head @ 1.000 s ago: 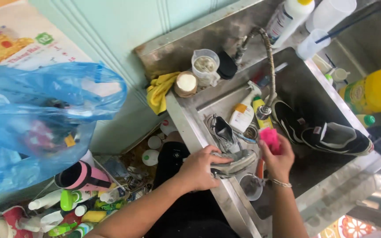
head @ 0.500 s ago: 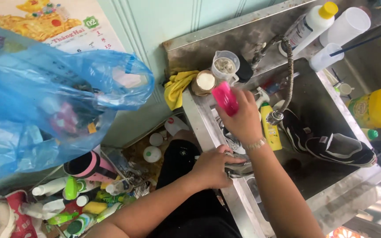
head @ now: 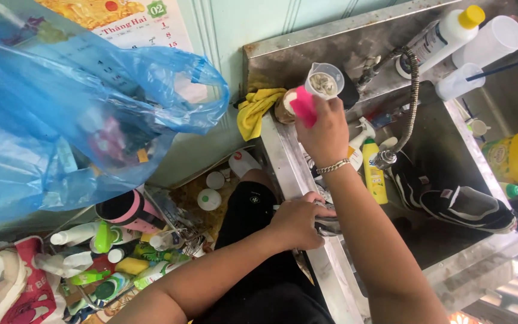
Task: The recorder is scrubbing a pair of sneakers using a pink brush and liquid detergent in a utility sink.
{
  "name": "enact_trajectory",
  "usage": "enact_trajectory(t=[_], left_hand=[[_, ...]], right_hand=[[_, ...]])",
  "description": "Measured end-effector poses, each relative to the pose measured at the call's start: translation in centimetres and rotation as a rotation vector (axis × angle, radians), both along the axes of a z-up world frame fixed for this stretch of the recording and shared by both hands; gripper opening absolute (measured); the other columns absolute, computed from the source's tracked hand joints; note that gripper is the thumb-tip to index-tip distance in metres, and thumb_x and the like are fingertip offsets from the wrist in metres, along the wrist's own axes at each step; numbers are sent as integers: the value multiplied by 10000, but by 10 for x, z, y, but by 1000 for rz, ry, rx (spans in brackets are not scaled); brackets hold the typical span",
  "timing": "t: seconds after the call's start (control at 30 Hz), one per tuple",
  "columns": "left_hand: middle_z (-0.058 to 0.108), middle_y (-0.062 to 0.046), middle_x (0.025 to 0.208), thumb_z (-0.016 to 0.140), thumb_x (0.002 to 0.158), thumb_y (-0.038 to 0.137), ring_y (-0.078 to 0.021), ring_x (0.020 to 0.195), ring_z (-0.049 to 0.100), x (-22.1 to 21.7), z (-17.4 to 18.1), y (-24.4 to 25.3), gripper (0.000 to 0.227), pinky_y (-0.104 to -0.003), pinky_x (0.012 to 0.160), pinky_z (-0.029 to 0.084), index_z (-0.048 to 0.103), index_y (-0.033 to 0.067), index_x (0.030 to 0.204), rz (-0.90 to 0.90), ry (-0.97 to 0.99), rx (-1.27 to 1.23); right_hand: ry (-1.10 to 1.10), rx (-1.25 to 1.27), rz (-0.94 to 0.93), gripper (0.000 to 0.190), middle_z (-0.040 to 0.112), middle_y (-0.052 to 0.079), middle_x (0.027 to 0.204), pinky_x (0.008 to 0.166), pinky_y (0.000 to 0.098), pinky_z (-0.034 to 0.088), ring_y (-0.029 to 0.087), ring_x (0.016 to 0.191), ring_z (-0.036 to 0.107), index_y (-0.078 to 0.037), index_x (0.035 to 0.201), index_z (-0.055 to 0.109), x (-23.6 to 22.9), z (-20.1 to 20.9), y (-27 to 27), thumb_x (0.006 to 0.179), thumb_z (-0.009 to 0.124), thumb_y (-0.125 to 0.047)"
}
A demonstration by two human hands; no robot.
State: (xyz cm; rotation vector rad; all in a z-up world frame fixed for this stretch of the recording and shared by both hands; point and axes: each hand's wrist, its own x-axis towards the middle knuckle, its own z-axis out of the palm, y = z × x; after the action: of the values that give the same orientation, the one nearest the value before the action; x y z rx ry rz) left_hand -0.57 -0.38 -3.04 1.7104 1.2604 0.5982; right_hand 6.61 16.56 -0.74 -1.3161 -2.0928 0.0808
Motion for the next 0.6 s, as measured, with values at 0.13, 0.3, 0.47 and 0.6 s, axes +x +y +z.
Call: enact_trajectory(t=[0.13,0.3,0.47,0.6], left_hand=[[608,-50,1338,780,599,244,-291,1119,671,-4,13,1,607,-363,991,516,769,314,1202,-12,-11,-54],[612,-51,1339,792,603,257,-297,1144,662,-1,3,2,610,-377,998,510,763,325,1208,-19,34,-15],[609,-37,1335,815,585,272,-288,1162,652,0,9,3,615,-385,996,510,750,320,1195,-20,43,-15],[598,-43,1346,794,619,241,-306,1114,663,2,23,1,634,-401,963,524,738,329,1245,-50,105,-35]], right_hand=[[404,-488,-284,461,759,155,964,786,347,564,223,845,737,-20,1120,713,7,17,-1,815,857,-334],[1264,-956,-61,362,719,141,1050,730,317,527,199,848,677,62,1191,702,59,-4,-6,961,718,-218],[1626,-1040,41,362,716,130,1135,910,346,578,217,983,720,58,1273,588,108,31,-74,1007,588,-187],[1488,-735,-106,363,687,83,1193,937,350,540,180,1037,683,-24,1347,567,175,7,-153,995,617,-98]])
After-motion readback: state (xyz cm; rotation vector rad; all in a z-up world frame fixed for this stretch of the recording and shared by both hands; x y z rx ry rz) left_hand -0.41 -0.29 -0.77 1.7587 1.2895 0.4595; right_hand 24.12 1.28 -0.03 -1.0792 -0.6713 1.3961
